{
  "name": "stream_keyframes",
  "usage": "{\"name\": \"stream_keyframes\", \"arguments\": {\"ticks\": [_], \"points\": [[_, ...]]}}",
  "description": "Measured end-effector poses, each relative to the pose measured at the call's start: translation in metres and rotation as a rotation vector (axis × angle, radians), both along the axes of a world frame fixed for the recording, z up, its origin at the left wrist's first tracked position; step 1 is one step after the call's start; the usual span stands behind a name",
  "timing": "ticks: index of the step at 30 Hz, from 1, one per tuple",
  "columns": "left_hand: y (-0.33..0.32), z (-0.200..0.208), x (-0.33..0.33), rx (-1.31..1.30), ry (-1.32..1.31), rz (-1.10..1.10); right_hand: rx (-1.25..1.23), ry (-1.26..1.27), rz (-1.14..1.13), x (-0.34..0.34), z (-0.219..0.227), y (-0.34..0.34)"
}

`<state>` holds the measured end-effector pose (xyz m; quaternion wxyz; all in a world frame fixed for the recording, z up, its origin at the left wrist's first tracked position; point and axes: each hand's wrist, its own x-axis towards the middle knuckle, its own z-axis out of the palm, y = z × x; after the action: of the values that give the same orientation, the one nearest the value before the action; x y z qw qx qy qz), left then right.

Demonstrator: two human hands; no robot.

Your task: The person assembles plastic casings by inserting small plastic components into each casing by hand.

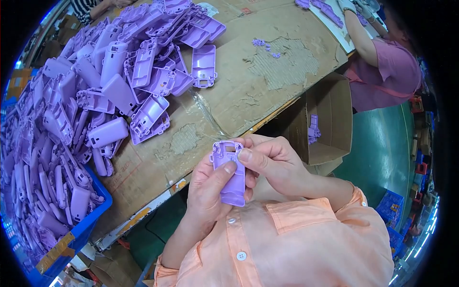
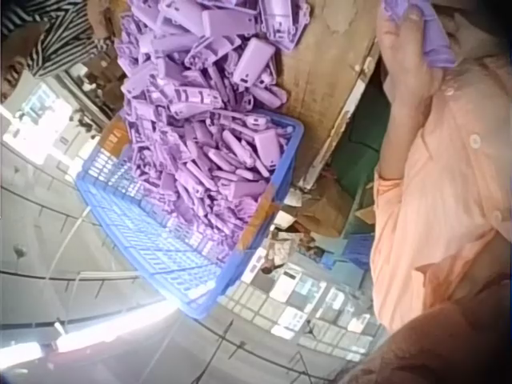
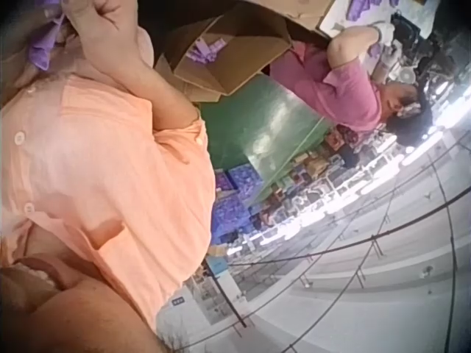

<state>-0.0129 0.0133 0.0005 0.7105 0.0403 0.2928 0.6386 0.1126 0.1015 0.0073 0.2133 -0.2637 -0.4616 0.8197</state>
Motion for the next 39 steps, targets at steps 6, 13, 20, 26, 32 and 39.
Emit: {"name": "stream_keyframes", "arguments": {"ticks": [6, 13, 20, 26, 32, 39], "points": [[-0.004, 0.001, 0.001, 0.004, 0.126, 0.024, 0.016, -0.047, 0.017, -0.001, 0.002, -0.003], [0.016, -0.002, -0.007, 0.014, 0.702, -0.089, -0.060, -0.188, 0.008, 0.004, -0.024, 0.020], [0.047, 0.010, -0.057, 0.059, 1.980, 0.276, -0.083, -0.267, -0.208, 0.032, -0.022, 0.077], [0.068, 0.011, -0.072, 0.035, 2.441, 0.362, 0.133, 0.211, -0.454, 0.069, -0.020, 0.240], [0.068, 0.005, -0.094, 0.028, 2.464, 0.358, 0.214, -0.072, -0.492, 0.032, -0.008, 0.238], [0.069, 0.019, -0.106, 0.119, 1.439, 0.973, 0.723, -0.527, -0.349, 0.042, -0.068, 0.183]]}}
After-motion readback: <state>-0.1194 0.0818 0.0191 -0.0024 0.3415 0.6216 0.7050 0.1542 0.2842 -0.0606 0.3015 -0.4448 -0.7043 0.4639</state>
